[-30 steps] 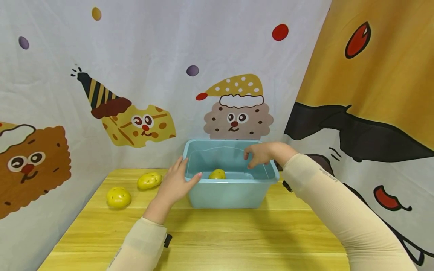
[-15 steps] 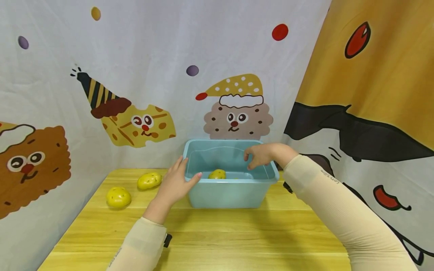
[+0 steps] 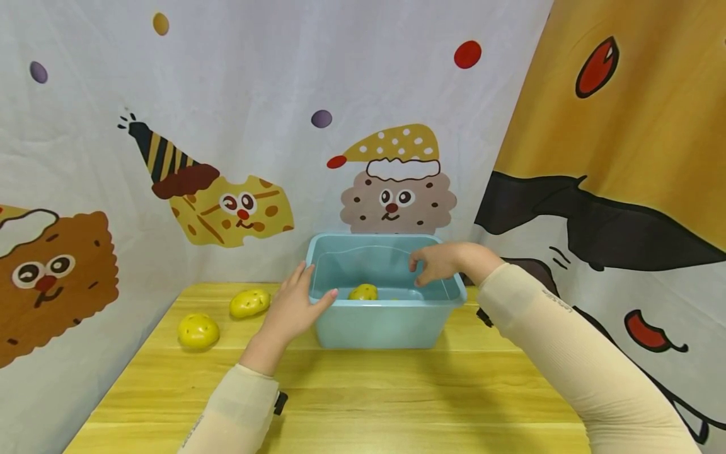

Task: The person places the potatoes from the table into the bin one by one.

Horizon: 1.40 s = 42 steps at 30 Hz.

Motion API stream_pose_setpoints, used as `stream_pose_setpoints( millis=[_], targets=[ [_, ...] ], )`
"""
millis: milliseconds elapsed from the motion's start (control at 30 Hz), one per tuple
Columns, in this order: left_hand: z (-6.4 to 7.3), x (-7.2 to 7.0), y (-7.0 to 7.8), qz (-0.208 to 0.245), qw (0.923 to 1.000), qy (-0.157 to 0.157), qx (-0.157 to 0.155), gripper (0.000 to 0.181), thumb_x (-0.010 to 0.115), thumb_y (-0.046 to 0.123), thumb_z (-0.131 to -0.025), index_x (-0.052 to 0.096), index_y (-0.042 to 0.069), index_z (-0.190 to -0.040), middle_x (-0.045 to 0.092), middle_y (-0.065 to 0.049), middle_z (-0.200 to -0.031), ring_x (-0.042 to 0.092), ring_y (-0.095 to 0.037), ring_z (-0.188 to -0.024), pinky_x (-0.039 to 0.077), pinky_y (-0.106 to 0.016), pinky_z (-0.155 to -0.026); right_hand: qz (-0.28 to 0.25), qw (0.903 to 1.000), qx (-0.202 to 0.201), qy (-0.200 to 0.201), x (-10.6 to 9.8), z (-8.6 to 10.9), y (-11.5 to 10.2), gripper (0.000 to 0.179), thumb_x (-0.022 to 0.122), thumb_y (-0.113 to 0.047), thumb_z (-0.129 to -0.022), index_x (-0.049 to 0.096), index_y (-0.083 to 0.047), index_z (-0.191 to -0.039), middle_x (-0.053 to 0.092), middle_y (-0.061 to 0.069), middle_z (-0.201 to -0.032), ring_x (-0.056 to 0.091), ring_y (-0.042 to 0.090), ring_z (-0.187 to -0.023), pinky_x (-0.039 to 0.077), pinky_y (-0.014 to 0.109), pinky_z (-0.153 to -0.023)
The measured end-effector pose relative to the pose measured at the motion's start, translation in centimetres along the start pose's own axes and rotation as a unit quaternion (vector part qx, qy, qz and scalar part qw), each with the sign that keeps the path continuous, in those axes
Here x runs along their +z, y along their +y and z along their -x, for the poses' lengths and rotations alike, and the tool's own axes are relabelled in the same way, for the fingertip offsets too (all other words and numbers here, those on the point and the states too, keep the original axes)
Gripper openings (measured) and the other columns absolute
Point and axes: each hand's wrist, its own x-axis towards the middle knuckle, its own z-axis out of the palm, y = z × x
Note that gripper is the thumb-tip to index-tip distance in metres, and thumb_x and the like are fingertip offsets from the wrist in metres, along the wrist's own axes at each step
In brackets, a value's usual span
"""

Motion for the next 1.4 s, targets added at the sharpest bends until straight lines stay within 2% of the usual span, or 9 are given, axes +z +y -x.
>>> stream_pose_setpoints(
  millis=[200,667,900,1200,1400],
  targets=[
    [0.1,0.1,0.0,0.002,1.0,0.0,-0.001,0.089,0.056,0.061,-0.095,0.029,0.003,-0.157,0.016,-0.019,-0.165,0.025,-0.049,-0.144,0.023,-0.068,-0.112,0.009,0.9999,0.001,0.007,0.3,0.6,-0.1,0.038,0.067,-0.035,-0.095,0.057,-0.016,-0.127,0.06,0.01,-0.126,0.057,0.027,-0.114,0.048,0.048,-0.096],
    [0.1,0.1,0.0,0.0,1.0,0.0,-0.003,0.092,0.052,0.066,-0.094,0.028,0.004,-0.157,0.016,-0.018,-0.165,0.025,-0.048,-0.145,0.022,-0.067,-0.113,-0.011,0.9998,-0.012,0.016,1.4,1.5,0.6,0.038,0.067,-0.032,-0.097,0.056,-0.014,-0.128,0.061,0.011,-0.124,0.059,0.027,-0.112,0.05,0.047,-0.094],
    [0.2,0.1,0.0,0.001,1.0,0.0,-0.001,0.09,0.055,0.063,-0.095,0.028,0.003,-0.157,0.016,-0.019,-0.165,0.025,-0.048,-0.145,0.022,-0.067,-0.113,-0.025,0.999,-0.014,0.034,1.8,2.2,1.0,0.039,0.067,-0.032,-0.097,0.056,-0.014,-0.129,0.059,0.017,-0.128,0.057,0.032,-0.115,0.05,0.049,-0.094],
    [0.1,0.0,0.1,-0.006,1.0,-0.002,0.0,0.093,0.051,0.068,-0.094,0.029,0.004,-0.157,0.016,-0.018,-0.165,0.026,-0.048,-0.145,0.022,-0.067,-0.113,-0.008,0.9981,-0.012,0.059,2.4,3.3,1.4,0.039,0.065,-0.036,-0.098,0.057,-0.017,-0.131,0.058,0.014,-0.132,0.057,0.033,-0.117,0.05,0.05,-0.093],
    [0.1,0.0,0.1,-0.008,1.0,0.0,0.0,0.099,0.046,0.075,-0.091,0.028,0.003,-0.157,0.016,-0.018,-0.165,0.026,-0.048,-0.145,0.022,-0.066,-0.113,-0.018,0.9965,-0.024,0.078,3.0,3.7,1.8,0.039,0.065,-0.035,-0.098,0.058,-0.016,-0.13,0.058,0.015,-0.133,0.059,0.034,-0.117,0.051,0.049,-0.091]
  ],
)
